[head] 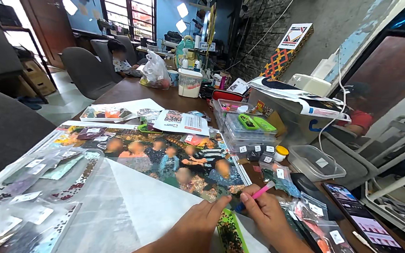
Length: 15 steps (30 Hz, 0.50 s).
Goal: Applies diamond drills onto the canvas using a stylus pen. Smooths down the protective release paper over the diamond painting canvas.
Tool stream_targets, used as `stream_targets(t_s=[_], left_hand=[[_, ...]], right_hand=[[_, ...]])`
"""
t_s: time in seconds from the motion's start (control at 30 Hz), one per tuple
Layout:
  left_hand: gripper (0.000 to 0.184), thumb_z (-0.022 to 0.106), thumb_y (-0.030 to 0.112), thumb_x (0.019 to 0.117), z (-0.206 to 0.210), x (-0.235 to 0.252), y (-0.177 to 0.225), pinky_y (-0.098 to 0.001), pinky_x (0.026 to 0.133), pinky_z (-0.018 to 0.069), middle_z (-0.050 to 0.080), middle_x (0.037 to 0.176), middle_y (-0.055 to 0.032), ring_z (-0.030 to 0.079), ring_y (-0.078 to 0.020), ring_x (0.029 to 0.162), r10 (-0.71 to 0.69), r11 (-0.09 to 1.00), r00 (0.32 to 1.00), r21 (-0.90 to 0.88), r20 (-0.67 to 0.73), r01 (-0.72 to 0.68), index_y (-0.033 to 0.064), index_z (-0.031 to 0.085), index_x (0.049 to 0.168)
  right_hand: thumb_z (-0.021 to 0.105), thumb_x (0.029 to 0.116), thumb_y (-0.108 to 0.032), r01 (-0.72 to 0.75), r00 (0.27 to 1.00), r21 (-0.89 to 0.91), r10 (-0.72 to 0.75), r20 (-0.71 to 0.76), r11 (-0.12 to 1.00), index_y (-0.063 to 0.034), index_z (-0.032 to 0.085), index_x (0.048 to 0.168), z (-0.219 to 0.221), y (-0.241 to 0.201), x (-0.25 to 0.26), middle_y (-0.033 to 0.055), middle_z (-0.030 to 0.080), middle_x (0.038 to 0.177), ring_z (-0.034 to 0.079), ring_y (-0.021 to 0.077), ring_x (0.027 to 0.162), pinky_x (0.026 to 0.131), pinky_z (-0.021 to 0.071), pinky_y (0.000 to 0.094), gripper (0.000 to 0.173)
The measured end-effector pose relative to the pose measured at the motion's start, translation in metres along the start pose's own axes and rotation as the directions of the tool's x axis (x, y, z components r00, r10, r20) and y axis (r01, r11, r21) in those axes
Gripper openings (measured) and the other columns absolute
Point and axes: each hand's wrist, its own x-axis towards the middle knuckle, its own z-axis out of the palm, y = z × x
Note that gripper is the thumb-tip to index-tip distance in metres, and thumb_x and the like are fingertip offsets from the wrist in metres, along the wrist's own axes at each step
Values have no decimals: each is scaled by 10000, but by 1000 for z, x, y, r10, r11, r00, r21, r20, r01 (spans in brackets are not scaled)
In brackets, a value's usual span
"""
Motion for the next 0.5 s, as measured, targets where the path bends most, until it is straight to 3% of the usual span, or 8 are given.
stream_targets(t_s=[0.1, 0.23, 0.5], left_hand=[[1084, 870, 492, 713, 1, 1, -1, -521, 873, 554, 668, 1262, -226, 680, -380, 1017, 5, 1000, 1000, 0, 2, -5, -52, 382, 1514], [1066, 885, 448, 714, -3, 0, 1, -554, 897, 541, 659, 1274, -236, 671, -402, 1049, -17, 999, 999, -28, 28, 18, -55, 383, 1509], [1073, 874, 475, 719, -1, 0, -1, -542, 898, 544, 660, 1272, -234, 673, -396, 1048, -10, 1000, 1000, -21, 21, 11, -56, 380, 1510]], right_hand=[[487, 1078, -279, -62, 998, 66, 63, -7, 996, -88, 612, 925, -4, -1, -1, -81, 565, 699, 500, -78, 572, 528, 434, 98, 274], [496, 1073, -248, -90, 995, 80, 87, 43, 993, -63, 617, 925, 0, -2, -2, -55, 592, 728, 540, -56, 599, 551, 476, 122, 266], [498, 1075, -241, 1, 1000, -3, -1, 26, 1000, -50, 616, 918, 3, 2, -2, -33, 570, 720, 508, -61, 605, 564, 444, 100, 274]])
